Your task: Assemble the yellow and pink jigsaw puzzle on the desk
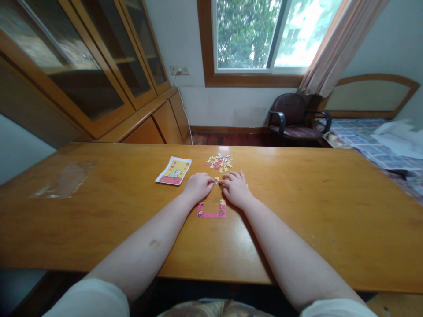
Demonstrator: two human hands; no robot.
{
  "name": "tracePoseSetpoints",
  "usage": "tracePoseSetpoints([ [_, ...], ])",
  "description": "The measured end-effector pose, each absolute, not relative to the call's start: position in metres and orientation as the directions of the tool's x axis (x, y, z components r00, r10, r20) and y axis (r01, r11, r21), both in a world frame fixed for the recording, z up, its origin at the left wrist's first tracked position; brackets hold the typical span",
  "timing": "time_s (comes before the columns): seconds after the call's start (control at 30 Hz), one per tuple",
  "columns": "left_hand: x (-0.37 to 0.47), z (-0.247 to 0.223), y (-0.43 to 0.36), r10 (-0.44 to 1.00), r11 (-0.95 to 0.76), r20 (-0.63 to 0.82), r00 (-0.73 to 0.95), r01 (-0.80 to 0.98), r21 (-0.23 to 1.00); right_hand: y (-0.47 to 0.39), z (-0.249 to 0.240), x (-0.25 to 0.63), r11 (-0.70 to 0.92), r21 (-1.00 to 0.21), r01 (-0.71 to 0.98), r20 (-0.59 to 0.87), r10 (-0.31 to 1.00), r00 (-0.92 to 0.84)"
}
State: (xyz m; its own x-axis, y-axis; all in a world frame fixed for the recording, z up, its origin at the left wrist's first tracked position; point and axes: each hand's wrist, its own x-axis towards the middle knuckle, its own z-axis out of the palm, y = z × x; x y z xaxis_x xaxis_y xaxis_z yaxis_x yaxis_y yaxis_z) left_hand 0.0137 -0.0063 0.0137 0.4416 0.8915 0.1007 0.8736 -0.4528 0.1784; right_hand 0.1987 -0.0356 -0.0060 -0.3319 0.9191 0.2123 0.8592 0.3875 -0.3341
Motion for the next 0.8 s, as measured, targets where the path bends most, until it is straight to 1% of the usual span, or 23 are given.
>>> tracePoseSetpoints([
  [0.13, 0.014, 0.014, -0.007, 0.906, -0.424, 0.127, 0.404, 0.876, 0.230, -0.036, -0.006, 0.199, 0.392, -0.329, 0.859, 0.214, 0.917, -0.337],
  [0.33, 0.014, 0.011, -0.006, 0.891, -0.454, 0.121, 0.438, 0.866, 0.212, -0.037, -0.004, 0.198, 0.390, -0.321, 0.863, 0.204, 0.919, -0.339],
  [0.53, 0.015, 0.013, -0.007, 0.896, -0.443, 0.067, 0.440, 0.869, 0.221, -0.036, -0.005, 0.198, 0.383, -0.323, 0.865, 0.201, 0.921, -0.333],
  [0.7, 0.016, 0.009, -0.006, 0.903, -0.427, 0.153, 0.401, 0.880, 0.211, -0.035, -0.007, 0.197, 0.401, -0.323, 0.857, 0.223, 0.913, -0.343],
  [0.8, 0.015, 0.004, -0.004, 0.897, -0.439, 0.167, 0.410, 0.873, 0.211, -0.035, -0.008, 0.197, 0.406, -0.315, 0.858, 0.223, 0.910, -0.349],
])
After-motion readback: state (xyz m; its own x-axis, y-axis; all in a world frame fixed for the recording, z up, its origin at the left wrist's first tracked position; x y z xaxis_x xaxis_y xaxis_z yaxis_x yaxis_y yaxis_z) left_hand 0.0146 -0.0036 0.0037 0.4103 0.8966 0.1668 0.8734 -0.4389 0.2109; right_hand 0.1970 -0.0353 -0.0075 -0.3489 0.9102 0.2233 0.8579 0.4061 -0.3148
